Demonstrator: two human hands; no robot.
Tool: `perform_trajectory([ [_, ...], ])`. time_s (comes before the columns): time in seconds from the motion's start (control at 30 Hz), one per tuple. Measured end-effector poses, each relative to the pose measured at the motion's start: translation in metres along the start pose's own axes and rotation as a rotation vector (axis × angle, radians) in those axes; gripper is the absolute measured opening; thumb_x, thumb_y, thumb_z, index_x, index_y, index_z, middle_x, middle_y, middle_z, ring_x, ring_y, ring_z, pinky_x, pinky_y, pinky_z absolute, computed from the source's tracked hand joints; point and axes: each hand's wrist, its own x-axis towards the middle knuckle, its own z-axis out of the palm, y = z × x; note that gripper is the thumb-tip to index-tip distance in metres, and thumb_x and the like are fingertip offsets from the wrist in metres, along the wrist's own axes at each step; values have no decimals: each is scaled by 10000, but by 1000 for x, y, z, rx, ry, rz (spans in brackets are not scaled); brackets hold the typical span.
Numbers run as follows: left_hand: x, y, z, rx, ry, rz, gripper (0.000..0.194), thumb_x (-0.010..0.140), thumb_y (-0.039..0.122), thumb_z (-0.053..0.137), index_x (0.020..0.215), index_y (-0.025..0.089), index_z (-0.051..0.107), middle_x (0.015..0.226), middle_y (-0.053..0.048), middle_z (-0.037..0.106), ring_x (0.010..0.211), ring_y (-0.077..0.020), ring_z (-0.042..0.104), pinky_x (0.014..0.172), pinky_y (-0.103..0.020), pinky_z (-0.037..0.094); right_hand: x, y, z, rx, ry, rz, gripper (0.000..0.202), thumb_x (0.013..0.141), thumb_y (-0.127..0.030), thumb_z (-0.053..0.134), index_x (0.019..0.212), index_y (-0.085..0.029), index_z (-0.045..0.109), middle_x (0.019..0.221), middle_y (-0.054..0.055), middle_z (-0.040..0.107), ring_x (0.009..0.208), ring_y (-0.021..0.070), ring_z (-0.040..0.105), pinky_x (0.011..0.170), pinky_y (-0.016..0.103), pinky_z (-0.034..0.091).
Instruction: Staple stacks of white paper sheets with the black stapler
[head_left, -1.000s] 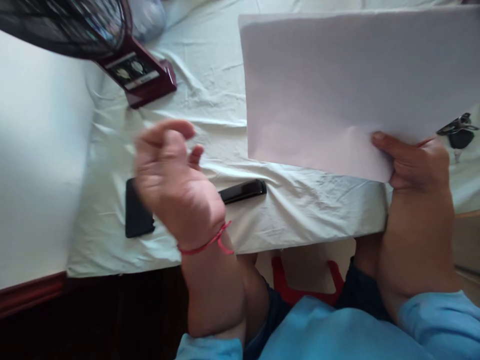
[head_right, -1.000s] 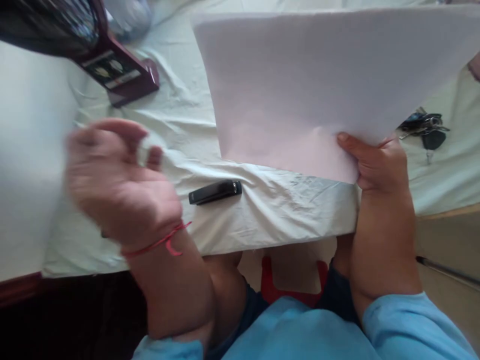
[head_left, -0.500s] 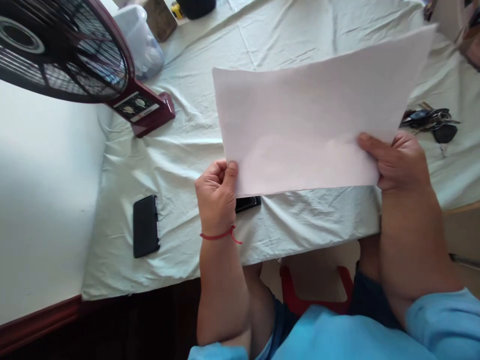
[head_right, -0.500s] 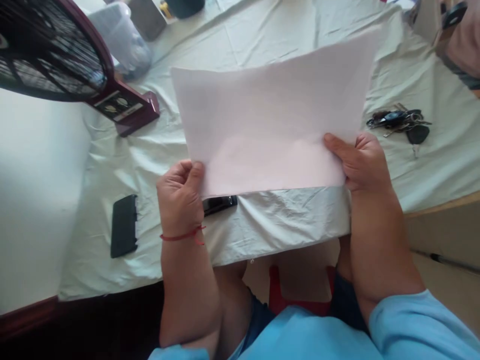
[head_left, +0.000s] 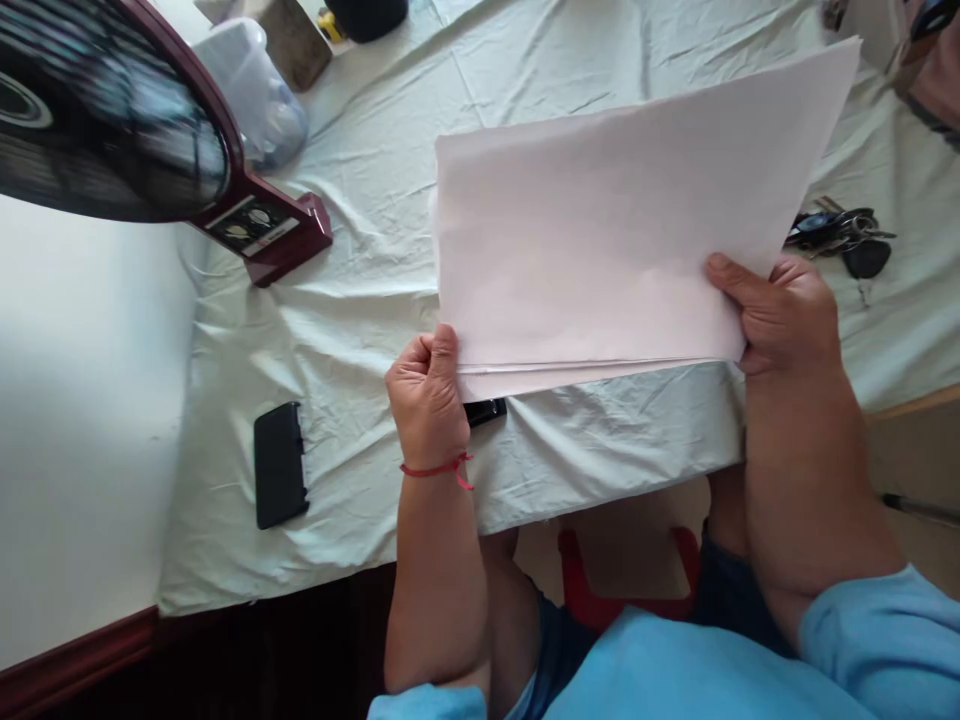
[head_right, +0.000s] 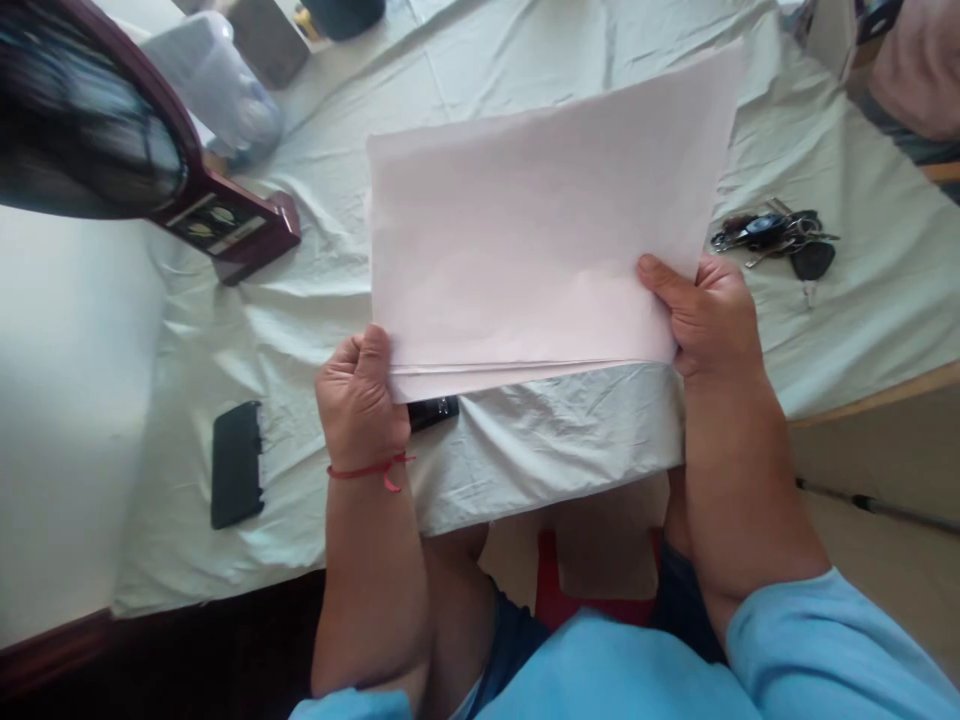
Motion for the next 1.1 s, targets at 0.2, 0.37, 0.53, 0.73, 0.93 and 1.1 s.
perform_trajectory([
  [0.2,0,4,-1,-12,-76,-84,683,662,667,1216,729,228,697,637,70,494,557,-78,356,464,-223,312,4,4,-3,-24,35,-53,560,556,-480,1215,933,-221,891,1100,62,930,1047,307,890,1131,582,774],
  [0.37,2,1,0,-32,-49,-60,764,717,738,1174,673,233,602,648,56,505,587,-84,432,538,-227,425,3,4,-2,-21,37,-60,564,558,-477,1213,932,-213,883,1142,93,929,1079,332,885,1102,591,775],
  [0.53,1,5,0,-54,-127,-125,692,597,684,1235,748,232,733,666,51,583,573,-78,414,483,-214,354,6,3,-2,-28,55,-72,557,532,-477,1204,902,-230,869,1141,73,936,1091,320,882,1157,574,758],
  [0.73,1,3,-1,-54,-68,-118,761,619,709,1219,642,234,625,580,81,454,512,-63,333,431,-228,298,2,-1,2,-1,34,-64,581,500,-453,1214,930,-209,909,1146,99,942,1037,292,874,1101,507,777],
  [0.93,5,-5,0,-123,-44,-110,677,862,855,1037,804,258,723,729,-3,666,651,-152,623,569,-284,520,2,0,-1,-41,24,-79,624,494,-554,1233,935,-258,906,1112,53,941,1064,313,886,1120,554,775],
  [1.1,3,-8,-3,-115,-33,-80,625,786,742,1137,863,252,756,818,5,725,739,-153,678,692,-279,598,1,0,-1,-46,6,-90,611,511,-540,1229,939,-254,901,1151,77,938,1148,357,897,1148,607,769],
])
